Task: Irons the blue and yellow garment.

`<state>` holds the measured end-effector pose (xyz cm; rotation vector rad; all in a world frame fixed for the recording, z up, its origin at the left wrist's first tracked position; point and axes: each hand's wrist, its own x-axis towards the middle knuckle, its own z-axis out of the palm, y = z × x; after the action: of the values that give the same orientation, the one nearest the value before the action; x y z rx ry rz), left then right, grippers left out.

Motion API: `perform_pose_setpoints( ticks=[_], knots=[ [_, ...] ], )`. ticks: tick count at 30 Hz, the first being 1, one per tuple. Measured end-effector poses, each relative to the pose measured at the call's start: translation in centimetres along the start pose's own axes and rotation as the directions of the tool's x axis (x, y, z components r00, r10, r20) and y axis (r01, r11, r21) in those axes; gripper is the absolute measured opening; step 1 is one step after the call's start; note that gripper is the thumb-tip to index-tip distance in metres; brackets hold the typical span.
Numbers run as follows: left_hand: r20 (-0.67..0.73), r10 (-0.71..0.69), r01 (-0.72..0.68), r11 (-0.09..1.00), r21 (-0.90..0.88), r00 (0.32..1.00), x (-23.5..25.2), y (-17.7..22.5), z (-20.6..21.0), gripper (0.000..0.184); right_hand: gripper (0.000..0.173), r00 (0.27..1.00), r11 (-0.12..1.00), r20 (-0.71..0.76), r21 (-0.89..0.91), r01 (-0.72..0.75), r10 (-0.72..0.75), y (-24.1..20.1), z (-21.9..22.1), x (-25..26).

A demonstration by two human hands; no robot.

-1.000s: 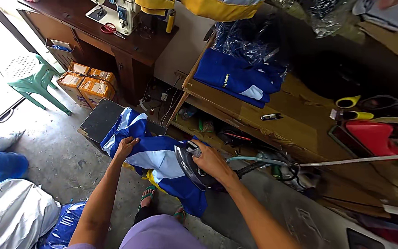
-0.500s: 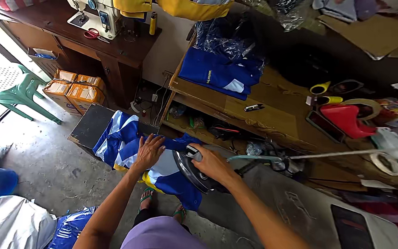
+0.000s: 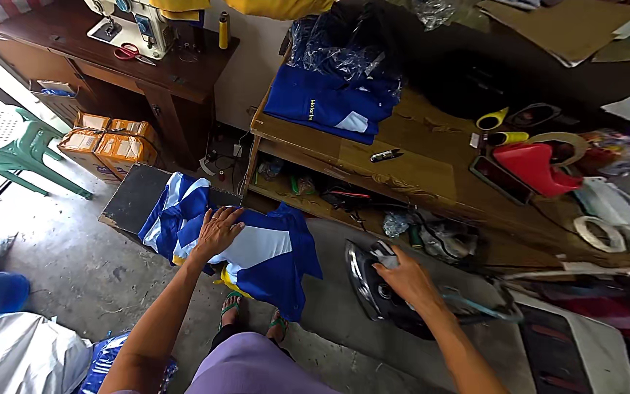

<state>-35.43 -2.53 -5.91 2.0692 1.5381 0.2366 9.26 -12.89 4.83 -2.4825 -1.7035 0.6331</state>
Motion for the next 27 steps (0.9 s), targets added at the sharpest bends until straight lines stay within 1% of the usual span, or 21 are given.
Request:
perform_pose_setpoints(
  ticks=[2, 4, 5, 6, 7, 8, 10, 11, 12, 13, 14, 15, 16, 17, 19, 20, 21, 23, 24, 25, 27],
  knots=[
    [-0.14, -0.022, 0.024, 1.0, 0.01, 0.99, -0.6, 1.3, 0.4, 0.063, 0.063, 0.998, 0.999, -0.039, 0.021, -0.044, 0.045, 4.0, -0.6, -0.7],
    [-0.314, 0.023, -0.021, 1.0, 0.01, 0.949, -1.6, 3.6, 1.2, 0.057, 0.064, 0.996, 0.996, -0.049, 0.058, -0.075, 0.078, 7.3, -1.0, -1.3],
    [-0.334, 0.041, -0.039, 0.999, 0.012, 0.942, -2.5, 5.2, 1.6, 0.052, 0.065, 0.995, 0.994, -0.054, 0.08, -0.074, 0.079, 8.6, -1.3, -1.5],
    [-0.313, 0.049, -0.05, 0.999, 0.006, 0.948, -3.7, 7.2, 1.9, 0.048, 0.069, 0.995, 0.994, -0.076, 0.092, -0.051, 0.058, 9.7, -1.4, -1.7],
    [-0.245, 0.036, -0.04, 0.999, -0.012, 0.969, -5.1, 9.6, 2.2, 0.046, 0.075, 0.992, 0.997, -0.127, 0.08, 0.0, 0.01, 10.5, -1.5, -1.9],
    [-0.157, 0.018, -0.023, 0.999, -0.032, 0.987, -6.6, 12.0, 2.7, 0.045, 0.079, 0.973, 0.995, -0.217, 0.04, 0.092, -0.081, 11.0, -1.6, -2.3],
    [0.029, -0.005, 0.007, 0.999, -0.046, 1.0, -9.3, 16.2, 4.3, 0.053, 0.074, 0.855, 0.951, -0.424, -0.054, 0.306, -0.299, 10.5, -1.7, -2.6],
    [0.138, -0.026, 0.03, 0.999, -0.032, 0.99, -10.2, 17.7, 5.3, 0.059, 0.068, 0.796, 0.92, -0.487, -0.047, 0.388, -0.36, 9.6, -1.7, -2.8],
    [0.239, -0.053, 0.056, 0.998, -0.003, 0.97, -10.9, 18.7, 6.4, 0.063, 0.062, 0.771, 0.895, -0.506, 0.0, 0.447, -0.385, 8.4, -1.4, -3.2],
    [0.315, -0.083, 0.077, 0.996, 0.033, 0.945, -11.2, 19.4, 7.4, 0.063, 0.054, 0.783, 0.876, -0.483, 0.063, 0.478, -0.393, 7.4, -0.8, -3.6],
    [0.362, -0.117, 0.102, 0.993, 0.061, 0.925, -11.2, 19.8, 8.3, 0.059, 0.048, 0.823, 0.863, -0.409, 0.142, 0.484, -0.394, 6.5, 0.0, -3.8],
    [0.371, -0.144, 0.123, 0.989, 0.081, 0.917, -11.0, 19.9, 8.8, 0.05, 0.043, 0.873, 0.853, -0.293, 0.243, 0.462, -0.389, 5.7, 1.0, -3.8],
    [0.368, -0.164, 0.143, 0.986, 0.084, 0.915, -10.8, 20.1, 9.0, 0.045, 0.04, 0.919, 0.843, -0.132, 0.366, 0.394, -0.372, 4.9, 2.1, -3.9],
    [0.363, -0.17, 0.155, 0.985, 0.069, 0.916, -10.6, 20.2, 8.9, 0.042, 0.036, 0.935, 0.83, 0.054, 0.482, 0.282, -0.35, 4.1, 3.2, -3.9],
    [0.353, -0.132, 0.147, 0.989, -0.016, 0.926, -9.9, 20.4, 8.4, 0.04, 0.032, 0.88, 0.764, 0.354, 0.645, 0.016, -0.317, 2.3, 5.5, -4.0],
    [0.325, -0.09, 0.119, 0.99, -0.07, 0.942, -9.4, 20.5, 8.1, 0.039, 0.032, 0.843, 0.701, 0.431, 0.707, -0.094, -0.322, 1.3, 6.6, -4.0],
    [0.277, -0.048, 0.086, 0.988, -0.126, 0.96, -8.9, 20.7, 7.9, 0.037, 0.035, 0.81, 0.627, 0.479, 0.756, -0.185, -0.339, 0.3, 7.5, -4.0],
    [0.176, -0.005, 0.046, 0.973, -0.227, 0.984, -7.8, 21.4, 7.4, 0.035, 0.048, 0.754, 0.497, 0.554, 0.793, -0.351, -0.353, -1.7, 8.5, -3.6],
    [0.137, 0.001, 0.035, 0.964, -0.264, 0.991, -7.3, 21.6, 7.1, 0.035, 0.054, 0.749, 0.444, 0.569, 0.799, -0.406, -0.34, -2.8, 8.7, -3.2],
    [0.12, 0.011, 0.025, 0.957, -0.289, 0.993, -6.8, 21.6, 7.0, 0.035, 0.056, 0.775, 0.389, 0.553, 0.816, -0.428, -0.307, -3.9, 9.0, -2.5],
    [0.172, 0.062, -0.006, 0.951, -0.31, 0.983, -6.1, 21.0, 6.8, 0.036, 0.051, 0.866, 0.263, 0.461, 0.875, -0.407, -0.194, -5.9, 9.2, -0.9]
  ],
)
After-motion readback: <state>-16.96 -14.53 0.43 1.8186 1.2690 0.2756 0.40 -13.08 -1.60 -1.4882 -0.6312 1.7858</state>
